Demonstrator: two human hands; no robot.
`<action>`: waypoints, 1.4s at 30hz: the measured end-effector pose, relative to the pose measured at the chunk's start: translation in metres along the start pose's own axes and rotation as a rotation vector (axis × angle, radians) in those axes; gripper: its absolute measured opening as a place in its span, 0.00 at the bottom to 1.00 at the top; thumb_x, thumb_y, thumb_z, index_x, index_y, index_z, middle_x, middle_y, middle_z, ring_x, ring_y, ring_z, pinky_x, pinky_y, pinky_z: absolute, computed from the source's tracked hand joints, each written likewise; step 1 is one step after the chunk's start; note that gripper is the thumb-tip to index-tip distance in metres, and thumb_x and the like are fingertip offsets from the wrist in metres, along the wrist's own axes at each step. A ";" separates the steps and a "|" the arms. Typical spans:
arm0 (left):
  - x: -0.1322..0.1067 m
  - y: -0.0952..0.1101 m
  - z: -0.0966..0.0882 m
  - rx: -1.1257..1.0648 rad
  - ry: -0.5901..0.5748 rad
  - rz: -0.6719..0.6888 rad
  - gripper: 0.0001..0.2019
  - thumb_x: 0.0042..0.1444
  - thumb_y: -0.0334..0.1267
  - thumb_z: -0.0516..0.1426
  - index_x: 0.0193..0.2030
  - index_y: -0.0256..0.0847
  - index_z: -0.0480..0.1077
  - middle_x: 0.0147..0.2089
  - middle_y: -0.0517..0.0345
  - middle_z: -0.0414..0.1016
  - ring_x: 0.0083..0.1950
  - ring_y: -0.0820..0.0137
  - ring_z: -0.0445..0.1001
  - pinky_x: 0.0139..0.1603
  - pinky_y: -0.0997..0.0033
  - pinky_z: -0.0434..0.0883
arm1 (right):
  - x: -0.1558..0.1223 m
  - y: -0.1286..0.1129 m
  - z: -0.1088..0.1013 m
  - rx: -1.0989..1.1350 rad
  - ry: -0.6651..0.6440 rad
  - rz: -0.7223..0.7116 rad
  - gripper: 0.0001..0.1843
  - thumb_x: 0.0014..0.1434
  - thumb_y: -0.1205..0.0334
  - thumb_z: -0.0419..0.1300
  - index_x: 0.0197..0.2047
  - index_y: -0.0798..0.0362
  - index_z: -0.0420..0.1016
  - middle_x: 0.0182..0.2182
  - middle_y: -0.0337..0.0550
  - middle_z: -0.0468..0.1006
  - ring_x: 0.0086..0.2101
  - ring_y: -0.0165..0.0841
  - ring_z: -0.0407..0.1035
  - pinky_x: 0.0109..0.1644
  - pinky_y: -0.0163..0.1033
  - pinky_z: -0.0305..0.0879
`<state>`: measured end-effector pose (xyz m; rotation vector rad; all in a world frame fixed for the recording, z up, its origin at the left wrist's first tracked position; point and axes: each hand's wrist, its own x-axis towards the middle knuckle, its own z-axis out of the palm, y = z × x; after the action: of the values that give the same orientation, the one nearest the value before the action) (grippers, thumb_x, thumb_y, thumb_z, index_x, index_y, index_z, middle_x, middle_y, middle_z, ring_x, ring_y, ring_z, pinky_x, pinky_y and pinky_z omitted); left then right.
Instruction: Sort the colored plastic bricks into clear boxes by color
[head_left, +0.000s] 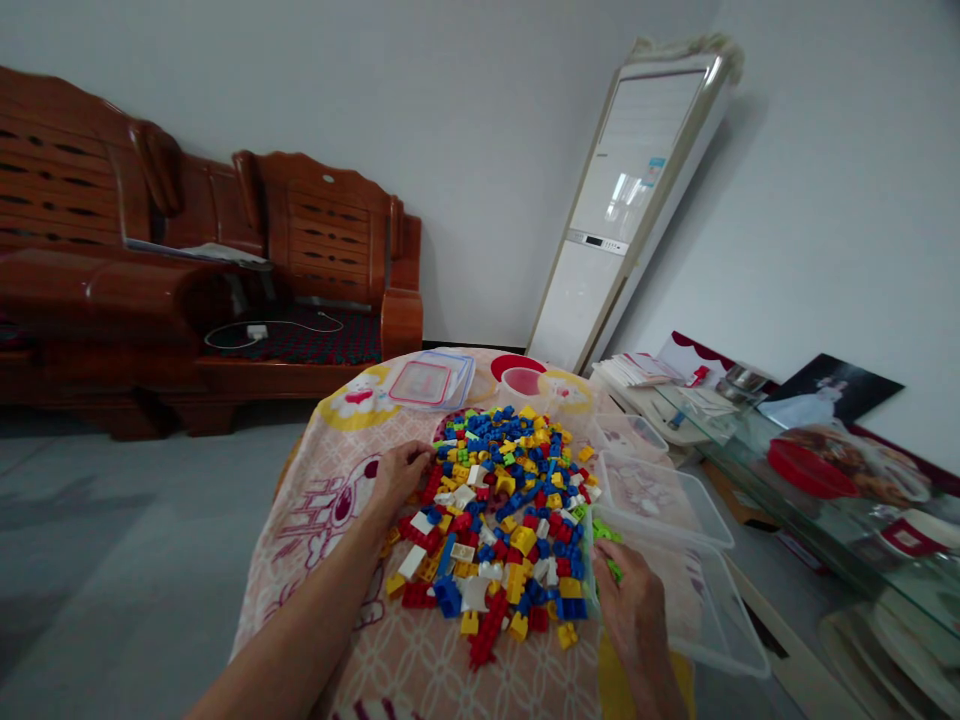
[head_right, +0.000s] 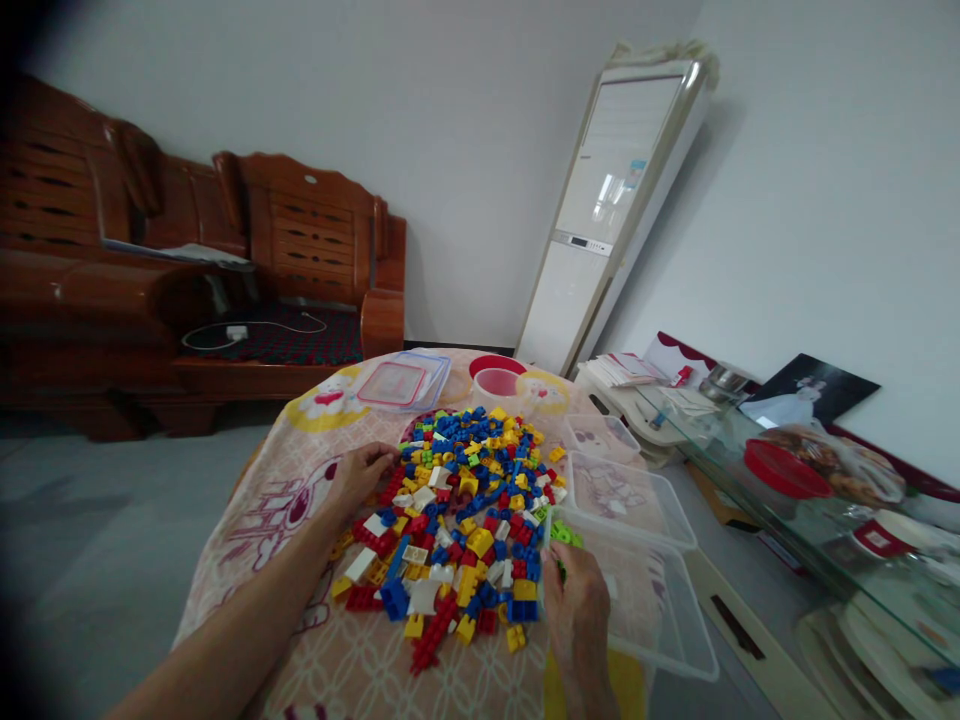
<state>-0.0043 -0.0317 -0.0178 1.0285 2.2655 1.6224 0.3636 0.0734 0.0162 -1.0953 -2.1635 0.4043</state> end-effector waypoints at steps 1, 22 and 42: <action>0.000 -0.001 0.000 -0.009 -0.002 -0.002 0.13 0.47 0.44 0.53 0.33 0.39 0.75 0.29 0.56 0.78 0.32 0.66 0.75 0.34 0.71 0.69 | 0.000 0.000 0.002 -0.005 -0.004 -0.006 0.22 0.61 0.49 0.50 0.39 0.56 0.79 0.37 0.52 0.80 0.38 0.40 0.73 0.43 0.42 0.68; 0.009 -0.009 0.002 -0.234 -0.058 -0.081 0.15 0.44 0.46 0.57 0.34 0.37 0.75 0.26 0.55 0.76 0.28 0.68 0.73 0.31 0.70 0.70 | -0.004 0.009 0.011 -0.057 0.043 -0.179 0.12 0.56 0.66 0.54 0.40 0.53 0.77 0.36 0.48 0.78 0.41 0.39 0.69 0.47 0.45 0.65; 0.004 -0.006 0.000 -0.142 -0.031 -0.033 0.14 0.46 0.46 0.56 0.33 0.39 0.75 0.27 0.55 0.77 0.30 0.66 0.74 0.33 0.70 0.70 | 0.103 0.034 0.010 -0.512 -0.164 -0.042 0.15 0.57 0.69 0.50 0.37 0.60 0.78 0.31 0.53 0.79 0.35 0.38 0.72 0.41 0.37 0.62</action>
<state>-0.0101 -0.0296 -0.0223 0.9700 2.1018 1.7137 0.3333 0.1765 0.0350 -1.3188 -2.5081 -0.0957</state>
